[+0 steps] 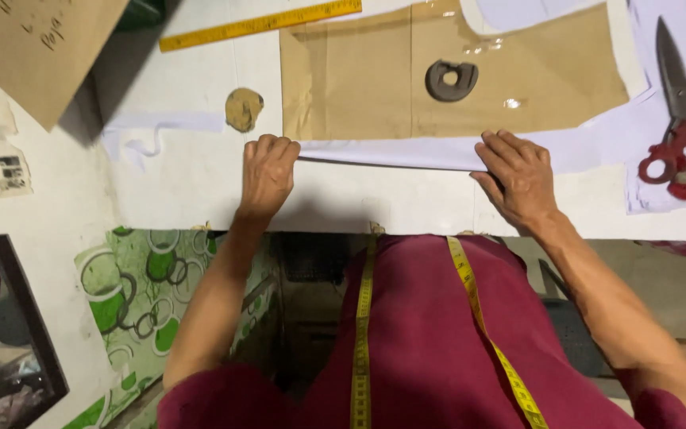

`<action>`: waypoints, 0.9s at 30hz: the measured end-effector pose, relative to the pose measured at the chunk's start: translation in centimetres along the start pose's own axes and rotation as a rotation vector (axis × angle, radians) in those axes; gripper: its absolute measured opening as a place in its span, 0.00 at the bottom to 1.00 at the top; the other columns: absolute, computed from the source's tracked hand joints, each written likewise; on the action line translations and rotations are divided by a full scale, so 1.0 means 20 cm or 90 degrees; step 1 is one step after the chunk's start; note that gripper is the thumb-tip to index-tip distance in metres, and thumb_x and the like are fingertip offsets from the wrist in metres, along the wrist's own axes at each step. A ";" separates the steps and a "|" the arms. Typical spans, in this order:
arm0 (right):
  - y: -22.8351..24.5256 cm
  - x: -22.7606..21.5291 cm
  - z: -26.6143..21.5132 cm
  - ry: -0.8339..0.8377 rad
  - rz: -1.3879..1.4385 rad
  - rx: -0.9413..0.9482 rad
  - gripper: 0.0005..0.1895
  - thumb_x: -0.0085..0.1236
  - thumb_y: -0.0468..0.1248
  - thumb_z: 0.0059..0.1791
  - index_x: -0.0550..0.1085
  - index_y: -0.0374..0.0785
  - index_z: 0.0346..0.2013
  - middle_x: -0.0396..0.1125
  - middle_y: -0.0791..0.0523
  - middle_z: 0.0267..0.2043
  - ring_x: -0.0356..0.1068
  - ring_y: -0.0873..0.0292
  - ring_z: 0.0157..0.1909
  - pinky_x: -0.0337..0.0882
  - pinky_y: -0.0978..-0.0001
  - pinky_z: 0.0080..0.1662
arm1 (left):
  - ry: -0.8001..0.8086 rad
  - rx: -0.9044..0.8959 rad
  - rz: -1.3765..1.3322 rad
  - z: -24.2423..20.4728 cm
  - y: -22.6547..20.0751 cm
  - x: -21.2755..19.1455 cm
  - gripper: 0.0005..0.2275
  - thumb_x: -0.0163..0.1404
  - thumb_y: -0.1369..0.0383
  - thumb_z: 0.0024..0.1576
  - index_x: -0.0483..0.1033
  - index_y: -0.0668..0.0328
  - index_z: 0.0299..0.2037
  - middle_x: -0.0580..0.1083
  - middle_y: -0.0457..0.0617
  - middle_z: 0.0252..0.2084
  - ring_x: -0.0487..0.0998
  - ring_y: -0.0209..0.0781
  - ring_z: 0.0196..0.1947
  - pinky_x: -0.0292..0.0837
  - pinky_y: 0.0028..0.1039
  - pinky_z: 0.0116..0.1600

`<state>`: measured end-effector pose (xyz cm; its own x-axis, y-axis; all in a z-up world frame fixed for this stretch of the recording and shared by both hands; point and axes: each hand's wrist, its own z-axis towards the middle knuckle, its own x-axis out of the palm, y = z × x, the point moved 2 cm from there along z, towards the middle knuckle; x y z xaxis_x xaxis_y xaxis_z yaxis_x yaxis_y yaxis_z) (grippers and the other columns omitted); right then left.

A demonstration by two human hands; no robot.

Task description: The person cuts a piece of brown paper using scissors, then places it on a white fabric. They use a pencil to trace the outline of the paper onto the fabric. After tracing, the person folds the fabric and cuts along the marked lines with scissors.

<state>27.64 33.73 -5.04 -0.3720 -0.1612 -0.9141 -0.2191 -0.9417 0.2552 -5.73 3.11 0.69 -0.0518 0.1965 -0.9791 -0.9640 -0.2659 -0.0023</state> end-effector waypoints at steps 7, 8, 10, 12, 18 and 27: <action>-0.21 0.14 -0.05 -0.068 -0.037 -0.052 0.15 0.62 0.42 0.51 0.80 0.48 0.52 0.76 0.59 0.55 0.74 0.56 0.58 0.70 0.63 0.56 | 0.037 -0.017 -0.078 0.15 0.12 -0.10 0.07 0.45 0.78 0.65 0.75 0.57 0.41 0.72 0.47 0.35 0.74 0.47 0.45 0.63 0.36 0.48; -0.26 0.16 -0.07 -0.056 -0.025 -0.055 0.15 0.62 0.41 0.51 0.79 0.46 0.52 0.75 0.58 0.53 0.74 0.54 0.56 0.72 0.61 0.55 | 0.036 -0.024 -0.103 0.16 0.13 -0.12 0.06 0.45 0.78 0.65 0.74 0.56 0.41 0.71 0.47 0.34 0.74 0.47 0.44 0.62 0.34 0.48; -0.39 0.18 -0.09 -0.052 0.001 -0.063 0.14 0.61 0.40 0.52 0.79 0.43 0.51 0.74 0.55 0.45 0.74 0.50 0.50 0.71 0.58 0.52 | 0.030 -0.034 -0.128 0.19 0.16 -0.13 0.06 0.46 0.77 0.65 0.74 0.55 0.41 0.71 0.46 0.34 0.74 0.46 0.43 0.62 0.34 0.49; -0.37 0.02 0.04 -0.045 0.028 -0.069 0.12 0.60 0.39 0.52 0.78 0.40 0.50 0.72 0.52 0.38 0.73 0.47 0.44 0.71 0.56 0.48 | 0.026 -0.042 -0.156 0.24 0.20 -0.15 0.05 0.47 0.77 0.65 0.74 0.55 0.40 0.71 0.45 0.34 0.74 0.45 0.43 0.62 0.34 0.50; -0.44 -0.35 0.45 0.020 0.136 -0.007 0.06 0.60 0.28 0.60 0.83 0.34 0.46 0.73 0.56 0.26 0.73 0.58 0.27 0.74 0.68 0.27 | -0.073 -0.131 -0.354 0.48 0.30 -0.26 0.05 0.46 0.70 0.66 0.74 0.60 0.46 0.75 0.50 0.43 0.73 0.50 0.45 0.58 0.38 0.53; -0.61 -0.65 0.78 0.015 0.215 0.044 0.09 0.66 0.35 0.61 0.82 0.29 0.48 0.70 0.53 0.30 0.62 0.60 0.27 0.59 0.67 0.31 | -0.296 -0.252 -0.567 0.88 0.41 -0.39 0.08 0.50 0.65 0.67 0.74 0.61 0.46 0.71 0.45 0.36 0.68 0.33 0.36 0.65 0.24 0.44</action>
